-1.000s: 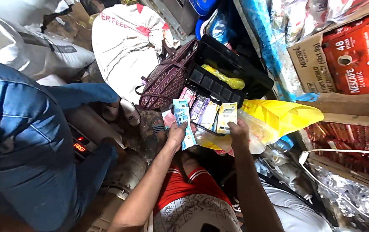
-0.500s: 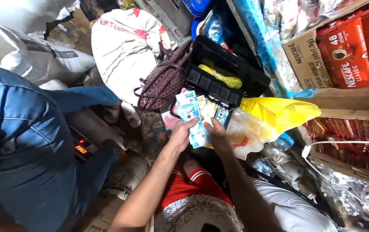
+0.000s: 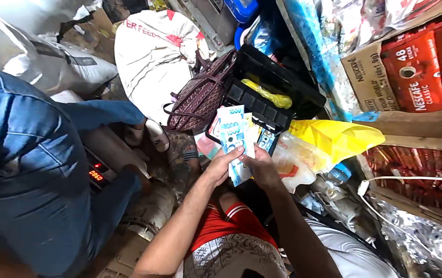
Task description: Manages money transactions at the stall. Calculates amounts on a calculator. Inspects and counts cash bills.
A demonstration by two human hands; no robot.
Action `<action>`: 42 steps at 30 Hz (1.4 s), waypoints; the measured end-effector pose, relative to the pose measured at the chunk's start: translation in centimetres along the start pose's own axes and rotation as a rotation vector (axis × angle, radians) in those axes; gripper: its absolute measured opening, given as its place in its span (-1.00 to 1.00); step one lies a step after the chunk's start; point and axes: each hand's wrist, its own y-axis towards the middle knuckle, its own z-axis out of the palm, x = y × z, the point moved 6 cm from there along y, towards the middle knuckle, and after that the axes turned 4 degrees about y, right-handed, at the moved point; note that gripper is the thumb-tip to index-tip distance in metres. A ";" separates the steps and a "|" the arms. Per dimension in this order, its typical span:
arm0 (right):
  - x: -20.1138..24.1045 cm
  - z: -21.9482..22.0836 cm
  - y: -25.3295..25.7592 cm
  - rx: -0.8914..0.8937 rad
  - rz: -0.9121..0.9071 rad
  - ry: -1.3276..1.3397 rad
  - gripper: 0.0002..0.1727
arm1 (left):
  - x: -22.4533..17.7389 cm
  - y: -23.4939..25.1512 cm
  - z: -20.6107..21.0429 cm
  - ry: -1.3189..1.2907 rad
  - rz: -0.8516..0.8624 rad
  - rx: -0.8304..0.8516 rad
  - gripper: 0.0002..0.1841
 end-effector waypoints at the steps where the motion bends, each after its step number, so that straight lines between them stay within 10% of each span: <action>1: -0.2 0.2 0.0 0.010 0.032 -0.049 -0.69 | 0.1 0.1 -0.2 0.014 -0.015 -0.056 -0.59; 7: 0.8 -1.4 0.2 -0.177 -0.072 -0.447 -0.66 | -1.4 0.9 -1.9 0.082 0.160 -0.176 -0.62; 22: 2.8 -2.3 0.5 -0.455 -0.235 -0.296 -0.83 | 0.0 0.2 -1.3 0.103 0.119 -0.343 -0.56; 42: 2.8 -1.9 2.1 -0.268 -0.080 -0.064 -0.71 | 0.1 0.2 -2.5 0.246 0.094 -0.425 -0.59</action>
